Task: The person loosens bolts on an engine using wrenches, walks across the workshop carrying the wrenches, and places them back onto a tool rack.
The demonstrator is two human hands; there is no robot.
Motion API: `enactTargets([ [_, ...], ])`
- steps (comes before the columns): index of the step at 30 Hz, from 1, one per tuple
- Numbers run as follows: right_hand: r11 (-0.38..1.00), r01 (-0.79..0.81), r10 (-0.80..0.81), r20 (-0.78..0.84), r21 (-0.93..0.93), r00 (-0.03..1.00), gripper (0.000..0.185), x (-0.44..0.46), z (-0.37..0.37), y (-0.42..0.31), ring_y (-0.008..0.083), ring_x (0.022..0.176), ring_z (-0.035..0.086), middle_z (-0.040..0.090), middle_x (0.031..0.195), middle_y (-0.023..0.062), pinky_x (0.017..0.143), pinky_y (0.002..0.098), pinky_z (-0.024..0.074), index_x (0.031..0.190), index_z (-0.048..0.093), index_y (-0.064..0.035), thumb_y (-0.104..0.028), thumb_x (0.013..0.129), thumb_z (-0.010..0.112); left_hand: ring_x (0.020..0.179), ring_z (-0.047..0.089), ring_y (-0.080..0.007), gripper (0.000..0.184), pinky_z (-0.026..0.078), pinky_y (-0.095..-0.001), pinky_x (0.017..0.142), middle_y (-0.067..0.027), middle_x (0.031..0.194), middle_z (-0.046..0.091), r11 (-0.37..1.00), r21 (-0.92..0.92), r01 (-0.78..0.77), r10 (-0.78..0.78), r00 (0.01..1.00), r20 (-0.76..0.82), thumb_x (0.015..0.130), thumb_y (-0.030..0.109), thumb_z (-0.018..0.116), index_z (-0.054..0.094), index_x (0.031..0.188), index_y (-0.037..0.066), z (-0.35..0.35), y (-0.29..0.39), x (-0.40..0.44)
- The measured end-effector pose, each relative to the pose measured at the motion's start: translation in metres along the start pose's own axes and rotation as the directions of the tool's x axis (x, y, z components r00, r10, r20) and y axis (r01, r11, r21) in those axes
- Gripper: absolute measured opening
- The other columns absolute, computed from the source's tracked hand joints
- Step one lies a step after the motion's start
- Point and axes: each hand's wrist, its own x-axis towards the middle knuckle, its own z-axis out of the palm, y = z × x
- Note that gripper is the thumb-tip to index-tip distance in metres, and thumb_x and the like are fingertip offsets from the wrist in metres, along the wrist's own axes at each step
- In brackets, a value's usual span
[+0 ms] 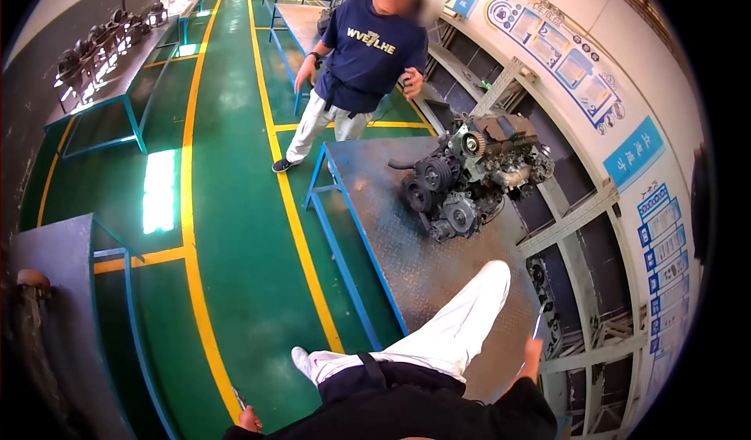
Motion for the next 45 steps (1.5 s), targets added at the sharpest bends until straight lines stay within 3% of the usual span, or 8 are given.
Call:
enactTargets([
  [12,0.816,0.574,-0.577,0.181,0.07,0.797,0.035,-0.118,-0.031,-0.392,0.0381,0.057,0.052,0.054,0.062,0.0225,0.055,0.0419,0.0404,0.066,0.055,0.0041,-0.029,0.076,0.059,0.036,0.039,-0.0131,0.028,0.029,-0.0265,0.035,-0.0022,0.045,0.042,0.756,0.218,-0.617,0.591,0.787,0.18,0.075,0.026,0.051,0.041,0.055,0.009,0.157,0.265,-0.104],
  [14,0.745,0.632,-0.666,0.201,0.211,0.718,0.04,-0.165,-0.018,-0.442,0.0186,0.048,0.044,0.048,0.052,0.0164,0.049,0.0376,0.0361,0.067,0.052,0.0063,-0.031,0.078,0.059,0.034,0.035,-0.011,0.029,0.026,-0.026,0.034,0.0005,0.044,0.038,0.648,0.091,-0.756,0.704,0.641,0.306,0.077,0.023,0.051,0.038,0.054,0.011,0.208,0.324,-0.156],
  [22,0.797,-0.297,-0.424,0.838,0.525,0.344,0.029,-0.386,0.142,-0.626,0.0088,0.043,0.038,0.043,0.051,-0.0007,0.037,0.0228,0.0273,0.064,0.051,-0.0061,-0.027,0.084,0.053,0.044,0.041,-0.0072,0.025,0.03,-0.0254,0.04,0.0018,0.049,0.044,0.51,0.036,-0.859,0.717,0.448,0.534,0.077,0.023,0.056,0.051,0.061,0.004,0.318,0.487,-0.258],
  [24,0.771,-0.521,-0.371,0.923,0.365,0.097,0.03,-0.452,0.184,-0.698,0.0085,0.04,0.033,0.037,0.05,-0.0013,0.033,0.0213,0.0219,0.062,0.045,-0.0086,-0.027,0.085,0.051,0.045,0.043,-0.0091,0.029,0.032,-0.0278,0.041,0.0002,0.049,0.046,0.083,0.391,-0.917,0.812,0.289,0.507,0.076,0.026,0.057,0.052,0.06,0.002,0.32,0.523,-0.249],
  [30,0.755,-0.619,-0.501,0.8,0.218,-0.329,0.026,-0.6,0.285,-0.88,0.0084,0.042,0.036,0.043,0.056,-0.0004,0.039,0.0225,0.0281,0.067,0.044,-0.0103,-0.027,0.087,0.049,0.047,0.038,-0.0085,0.032,0.031,-0.0291,0.044,-0.0018,0.05,0.044,0.51,0.338,-0.791,0.774,0.594,0.221,0.078,0.026,0.054,0.052,0.064,-0.003,0.296,0.622,-0.209],
  [36,0.843,-0.356,-0.497,0.837,0.403,-0.229,0.034,-0.71,0.279,-0.985,0.0066,0.047,0.04,0.045,0.058,-0.0028,0.042,0.0204,0.0298,0.077,0.054,-0.009,-0.043,0.079,0.058,0.05,0.05,-0.0178,0.035,0.038,-0.0348,0.047,-0.0057,0.054,0.05,0.655,0.068,-0.752,0.743,0.658,0.121,0.083,0.029,0.046,0.055,0.073,-0.003,0.245,0.76,-0.207],
  [40,0.779,-0.457,-0.551,0.816,0.429,-0.175,0.032,-0.763,0.3,-1.04,0.0067,0.051,0.043,0.047,0.06,-0.005,0.045,0.0223,0.0327,0.076,0.056,-0.0107,-0.043,0.078,0.059,0.081,0.057,-0.0385,0.049,0.042,-0.0434,0.071,-0.0232,0.081,0.061,0.144,0.597,-0.789,0.842,0.415,0.345,0.088,0.034,0.031,0.059,0.087,-0.006,0.233,0.852,-0.201],
  [45,0.63,-0.532,-0.581,0.798,0.566,0.161,0.025,-0.779,0.287,-1.125,0.0079,0.061,0.048,0.049,0.066,-0.0025,0.054,0.0249,0.0385,0.079,0.052,-0.0092,-0.033,0.077,0.062,0.086,0.054,-0.0449,0.051,0.039,-0.0499,0.077,-0.0278,0.088,0.058,0.049,0.542,-0.839,0.785,0.368,0.498,0.088,0.036,0.024,0.057,0.091,-0.003,0.245,0.941,-0.252],
])
